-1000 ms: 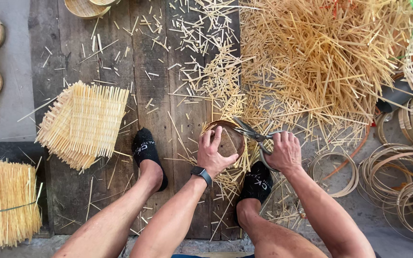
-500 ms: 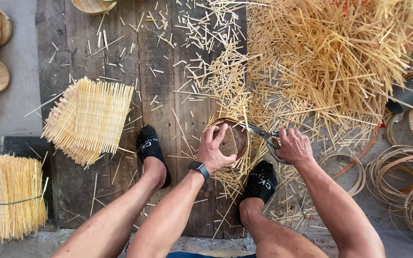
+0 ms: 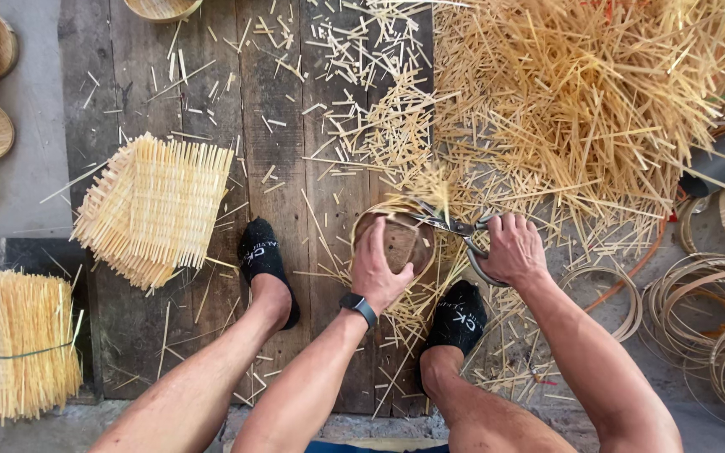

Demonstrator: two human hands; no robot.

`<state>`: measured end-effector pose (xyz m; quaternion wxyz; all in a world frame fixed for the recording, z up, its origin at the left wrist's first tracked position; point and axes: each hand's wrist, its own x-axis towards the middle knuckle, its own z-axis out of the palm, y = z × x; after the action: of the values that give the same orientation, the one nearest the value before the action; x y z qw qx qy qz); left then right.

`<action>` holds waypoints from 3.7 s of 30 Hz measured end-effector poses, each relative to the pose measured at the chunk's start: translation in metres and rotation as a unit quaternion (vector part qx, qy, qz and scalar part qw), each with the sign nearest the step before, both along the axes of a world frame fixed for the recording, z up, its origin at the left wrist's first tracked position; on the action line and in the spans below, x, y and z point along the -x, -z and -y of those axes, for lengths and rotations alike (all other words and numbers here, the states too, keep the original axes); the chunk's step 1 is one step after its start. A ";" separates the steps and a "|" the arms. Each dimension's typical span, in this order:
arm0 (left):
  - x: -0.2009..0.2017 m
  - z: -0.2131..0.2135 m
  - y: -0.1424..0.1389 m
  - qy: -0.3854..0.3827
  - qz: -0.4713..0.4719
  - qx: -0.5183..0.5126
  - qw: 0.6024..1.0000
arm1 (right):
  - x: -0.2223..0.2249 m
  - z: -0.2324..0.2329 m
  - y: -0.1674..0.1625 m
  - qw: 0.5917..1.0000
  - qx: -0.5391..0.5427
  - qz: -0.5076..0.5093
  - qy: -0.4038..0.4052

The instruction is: The person sits on the floor assembling round woven bamboo trays. They trim the edge of a woven bamboo mat with scissors, bend a thin bamboo rim ring by hand, fit the ring around the mat, and press the assembly into a round wooden form to shape it, setting finished trays on a pile nearby.

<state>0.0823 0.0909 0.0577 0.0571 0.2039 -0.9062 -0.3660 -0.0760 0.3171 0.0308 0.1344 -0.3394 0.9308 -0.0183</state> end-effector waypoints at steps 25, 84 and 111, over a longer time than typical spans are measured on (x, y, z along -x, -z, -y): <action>0.015 0.041 -0.010 0.201 0.085 -0.085 0.972 | 0.001 0.005 0.014 0.995 -0.070 0.070 0.008; 0.004 0.015 -0.006 0.050 0.071 -0.040 0.995 | 0.008 -0.009 0.002 0.998 -0.030 0.059 0.013; 0.010 0.028 -0.001 0.153 0.078 -0.010 0.985 | 0.007 -0.005 0.026 0.997 -0.060 0.039 -0.027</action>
<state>0.0719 0.0626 0.0591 -0.0722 0.0908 -0.9248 -0.3624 -0.0827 0.3218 0.0045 0.1911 -0.3544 0.9149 0.0281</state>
